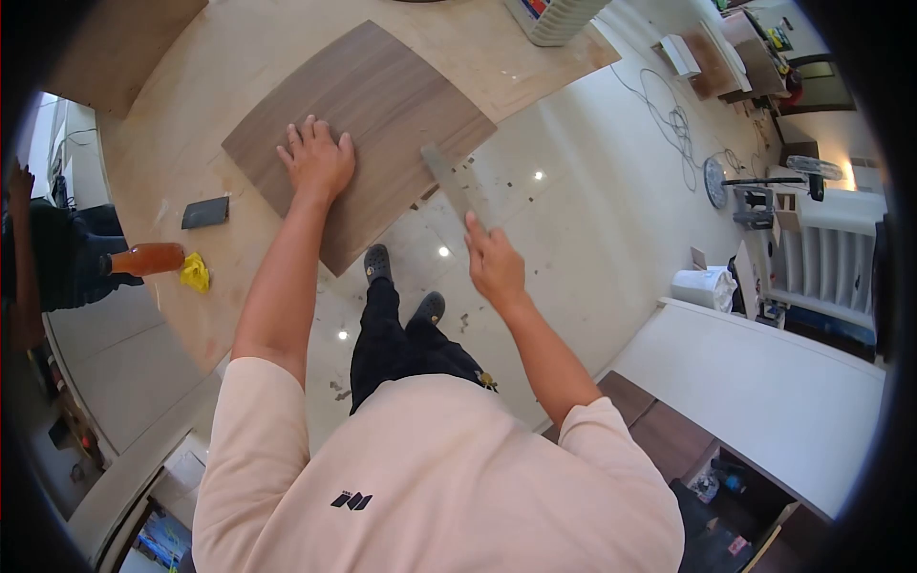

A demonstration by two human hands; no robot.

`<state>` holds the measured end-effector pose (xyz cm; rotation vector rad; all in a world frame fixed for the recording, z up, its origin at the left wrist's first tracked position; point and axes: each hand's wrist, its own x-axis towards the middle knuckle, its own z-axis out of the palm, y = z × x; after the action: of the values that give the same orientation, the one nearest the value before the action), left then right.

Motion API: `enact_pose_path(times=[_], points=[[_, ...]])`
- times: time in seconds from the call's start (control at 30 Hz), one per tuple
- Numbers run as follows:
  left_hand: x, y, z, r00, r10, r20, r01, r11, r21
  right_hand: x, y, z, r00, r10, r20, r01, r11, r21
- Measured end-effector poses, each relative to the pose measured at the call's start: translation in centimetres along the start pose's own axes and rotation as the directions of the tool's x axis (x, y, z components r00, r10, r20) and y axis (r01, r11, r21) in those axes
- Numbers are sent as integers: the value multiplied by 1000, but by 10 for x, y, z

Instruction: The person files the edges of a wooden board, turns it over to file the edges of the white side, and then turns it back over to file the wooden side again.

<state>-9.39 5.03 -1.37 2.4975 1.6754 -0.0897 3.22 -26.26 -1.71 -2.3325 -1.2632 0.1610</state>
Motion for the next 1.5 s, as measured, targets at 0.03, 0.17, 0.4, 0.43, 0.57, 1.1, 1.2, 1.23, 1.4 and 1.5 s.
enact_pose_path(times=[0.03, 0.17, 0.4, 0.43, 0.57, 1.1, 1.2, 1.23, 1.4, 1.5], points=[[3, 14, -10, 998, -61, 26, 62, 997, -36, -14, 1, -1, 1000, -4, 25, 3, 1000, 17], [-1, 36, -1, 998, -62, -28, 61, 998, -31, -18, -4, 11, 998, -15, 59, 12, 998, 56], [3, 30, 10, 995, -8, -96, 8, 1000, -3, 66, -17, 20, 999, -32, -13, 33, 998, 47], [3, 30, 8, 996, -12, -88, 11, 1000, -9, 39, -7, 19, 999, -39, -19, 40, 998, 56], [-2, 31, 4, 996, -5, -86, 4, 1000, -8, -27, 2, 4, 996, -13, 90, 5, 996, 88], [1, 31, 9, 994, 11, -106, -10, 1000, 10, 79, 11, 20, 999, -33, -10, 33, 999, -14], [1, 28, 12, 994, 24, -110, -23, 1000, 10, 88, 8, 17, 999, -30, -15, 29, 998, -55], [1, 27, 10, 994, 26, -110, -25, 1000, 7, 72, 9, 15, 996, -62, -61, 62, 998, -3], [-8, 26, 9, 996, 18, -84, -19, 1000, 0, 13, 4, 13, 997, -2, 77, 0, 1000, 18], [-1, 29, 3, 996, 17, -86, -17, 1000, -2, 78, -3, 19, 1000, -9, 11, 8, 1000, 12]])
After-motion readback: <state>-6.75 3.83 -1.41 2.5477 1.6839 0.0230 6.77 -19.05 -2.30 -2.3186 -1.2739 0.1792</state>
